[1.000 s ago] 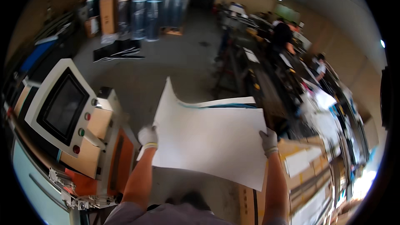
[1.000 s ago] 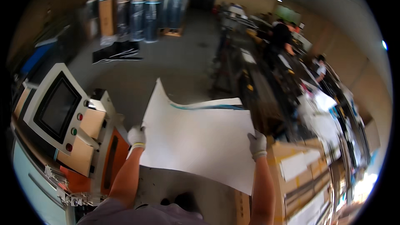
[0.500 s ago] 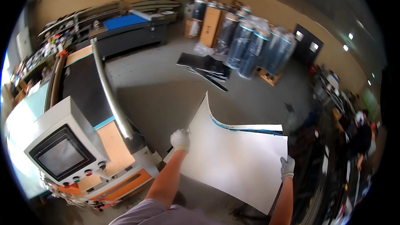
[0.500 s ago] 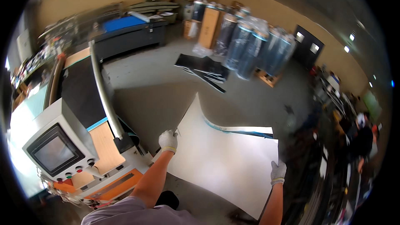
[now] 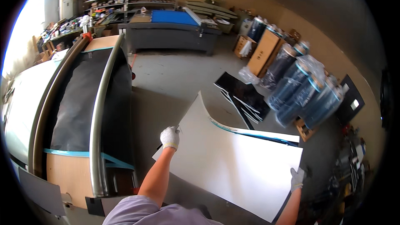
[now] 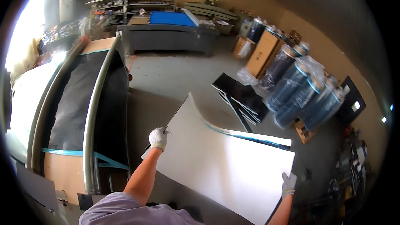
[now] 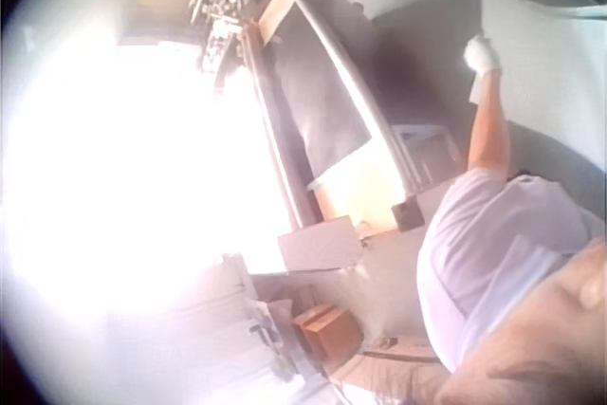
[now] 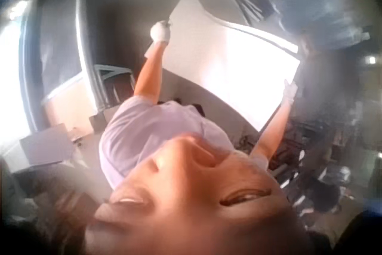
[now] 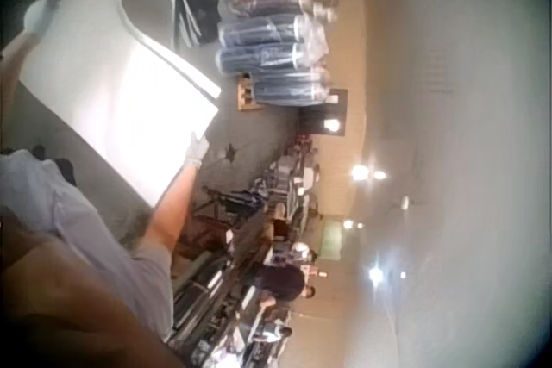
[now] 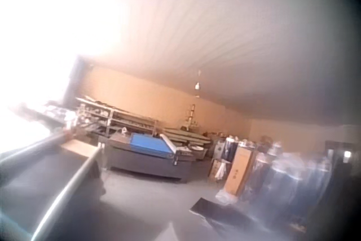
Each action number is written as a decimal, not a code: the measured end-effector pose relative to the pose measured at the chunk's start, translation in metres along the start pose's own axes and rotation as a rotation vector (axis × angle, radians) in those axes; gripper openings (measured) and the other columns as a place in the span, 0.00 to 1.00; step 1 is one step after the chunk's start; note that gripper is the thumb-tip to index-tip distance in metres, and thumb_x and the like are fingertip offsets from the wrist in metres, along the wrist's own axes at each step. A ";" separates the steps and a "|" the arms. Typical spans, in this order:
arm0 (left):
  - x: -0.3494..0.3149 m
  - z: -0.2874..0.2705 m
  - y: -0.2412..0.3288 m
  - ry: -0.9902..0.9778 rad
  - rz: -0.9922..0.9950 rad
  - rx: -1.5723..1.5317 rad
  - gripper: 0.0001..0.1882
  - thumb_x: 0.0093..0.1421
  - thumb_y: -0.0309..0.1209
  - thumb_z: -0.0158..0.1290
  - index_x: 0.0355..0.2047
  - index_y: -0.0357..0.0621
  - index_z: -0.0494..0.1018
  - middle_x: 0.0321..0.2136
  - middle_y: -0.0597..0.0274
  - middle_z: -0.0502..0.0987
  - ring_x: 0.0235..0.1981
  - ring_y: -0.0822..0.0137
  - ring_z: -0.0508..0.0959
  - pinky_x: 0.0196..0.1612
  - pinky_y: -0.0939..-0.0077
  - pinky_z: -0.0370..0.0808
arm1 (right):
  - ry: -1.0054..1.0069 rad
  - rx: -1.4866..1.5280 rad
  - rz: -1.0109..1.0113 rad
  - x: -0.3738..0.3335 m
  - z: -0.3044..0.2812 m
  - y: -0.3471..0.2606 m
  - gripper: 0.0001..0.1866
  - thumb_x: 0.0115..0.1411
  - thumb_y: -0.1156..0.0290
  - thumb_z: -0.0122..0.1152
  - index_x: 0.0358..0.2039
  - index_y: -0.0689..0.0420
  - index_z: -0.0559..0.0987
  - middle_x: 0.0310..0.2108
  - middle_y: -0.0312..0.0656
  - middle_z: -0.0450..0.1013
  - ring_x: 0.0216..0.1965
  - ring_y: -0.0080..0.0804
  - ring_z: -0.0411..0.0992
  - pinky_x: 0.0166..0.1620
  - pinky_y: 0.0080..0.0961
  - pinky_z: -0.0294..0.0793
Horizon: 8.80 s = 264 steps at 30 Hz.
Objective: The person operates a large industrial sheet laminator in a workshop. They place a white sheet onto the machine's blue mat, use a hex key to adjust a clamp, and interact with the control panel. They then retrieve a black sheet from a box and place it on a separate table before returning to the machine to continue adjustments.
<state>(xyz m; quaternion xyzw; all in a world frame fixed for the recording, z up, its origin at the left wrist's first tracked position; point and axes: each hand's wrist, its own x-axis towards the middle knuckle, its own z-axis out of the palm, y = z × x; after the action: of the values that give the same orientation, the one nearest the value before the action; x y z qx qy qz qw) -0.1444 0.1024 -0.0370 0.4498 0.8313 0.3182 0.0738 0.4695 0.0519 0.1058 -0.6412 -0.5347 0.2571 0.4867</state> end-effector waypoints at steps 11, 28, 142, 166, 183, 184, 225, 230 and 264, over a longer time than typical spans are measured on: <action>0.279 -0.101 -0.051 0.450 -0.076 0.033 0.11 0.53 0.37 0.60 0.29 0.42 0.80 0.28 0.48 0.79 0.33 0.46 0.79 0.37 0.58 0.75 | -0.301 0.204 -0.092 0.440 0.281 0.000 0.27 0.58 0.70 0.65 0.54 0.66 0.66 0.54 0.46 0.67 0.56 0.36 0.64 0.62 0.30 0.60; 0.342 -0.401 -0.338 0.966 -0.585 0.118 0.12 0.59 0.32 0.56 0.30 0.31 0.77 0.19 0.61 0.77 0.21 0.74 0.72 0.28 0.73 0.70 | -1.124 0.491 -0.289 0.561 1.019 -0.378 0.10 0.59 0.69 0.67 0.38 0.61 0.80 0.33 0.37 0.77 0.33 0.23 0.74 0.39 0.22 0.75; 0.918 -0.091 -0.190 1.093 -0.942 -1.205 0.37 0.63 0.54 0.53 0.60 0.36 0.65 0.48 0.53 0.77 0.44 0.62 0.79 0.51 0.67 0.75 | -2.428 0.592 -0.447 0.335 1.718 -0.765 0.19 0.62 0.79 0.55 0.54 0.65 0.72 0.40 0.39 0.75 0.36 0.20 0.72 0.41 0.16 0.73; 1.464 0.123 -0.147 1.452 -0.430 -1.382 0.19 0.59 0.26 0.60 0.48 0.32 0.69 0.41 0.55 0.77 0.42 0.64 0.78 0.46 0.67 0.77 | -1.681 -0.249 -0.611 1.302 1.850 -0.589 0.09 0.51 0.77 0.59 0.32 0.65 0.83 0.22 0.40 0.76 0.20 0.25 0.72 0.26 0.21 0.71; 2.269 0.347 -0.014 0.269 0.049 -1.138 0.29 0.57 0.24 0.59 0.59 0.38 0.65 0.50 0.61 0.74 0.49 0.66 0.75 0.54 0.71 0.72 | -0.509 -0.016 0.184 1.576 1.769 -0.309 0.11 0.54 0.71 0.68 0.35 0.64 0.83 0.22 0.35 0.76 0.18 0.20 0.68 0.21 0.20 0.67; 2.317 0.356 0.008 0.208 0.111 -1.158 0.28 0.57 0.24 0.58 0.59 0.38 0.65 0.50 0.61 0.75 0.48 0.67 0.75 0.53 0.72 0.73 | -0.476 0.010 0.169 1.581 1.782 -0.314 0.11 0.55 0.70 0.67 0.35 0.65 0.83 0.22 0.36 0.76 0.18 0.20 0.68 0.22 0.20 0.67; 2.503 0.804 0.072 -0.190 -0.430 -0.708 0.34 0.51 0.08 0.42 0.61 0.37 0.63 0.52 0.55 0.76 0.49 0.62 0.78 0.51 0.74 0.74 | -0.768 0.097 -0.012 1.880 1.877 -0.338 0.15 0.67 0.67 0.55 0.51 0.57 0.76 0.30 0.37 0.76 0.21 0.18 0.71 0.25 0.19 0.71; 2.528 0.840 0.089 -0.218 -0.416 -0.759 0.36 0.51 0.08 0.42 0.63 0.37 0.62 0.52 0.54 0.76 0.49 0.61 0.78 0.50 0.74 0.74 | -0.705 0.092 0.329 1.941 1.846 -0.300 0.14 0.68 0.68 0.52 0.52 0.55 0.75 0.32 0.38 0.76 0.23 0.19 0.71 0.27 0.18 0.71; 2.417 0.878 0.295 -0.545 -0.551 0.751 0.60 0.41 0.33 0.67 0.71 0.61 0.43 0.69 0.49 0.50 0.63 0.39 0.61 0.60 0.58 0.70 | -0.265 -0.639 -0.667 2.282 1.940 -0.013 0.13 0.57 0.64 0.61 0.21 0.54 0.71 0.22 0.46 0.69 0.27 0.49 0.70 0.32 0.44 0.68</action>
<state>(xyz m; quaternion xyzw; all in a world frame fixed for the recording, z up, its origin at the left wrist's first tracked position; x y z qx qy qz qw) -0.9907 2.5459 -0.1570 0.2767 0.9258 -0.1603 0.2018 -0.5095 2.8648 -0.2112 -0.5138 -0.8210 -0.0110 0.2488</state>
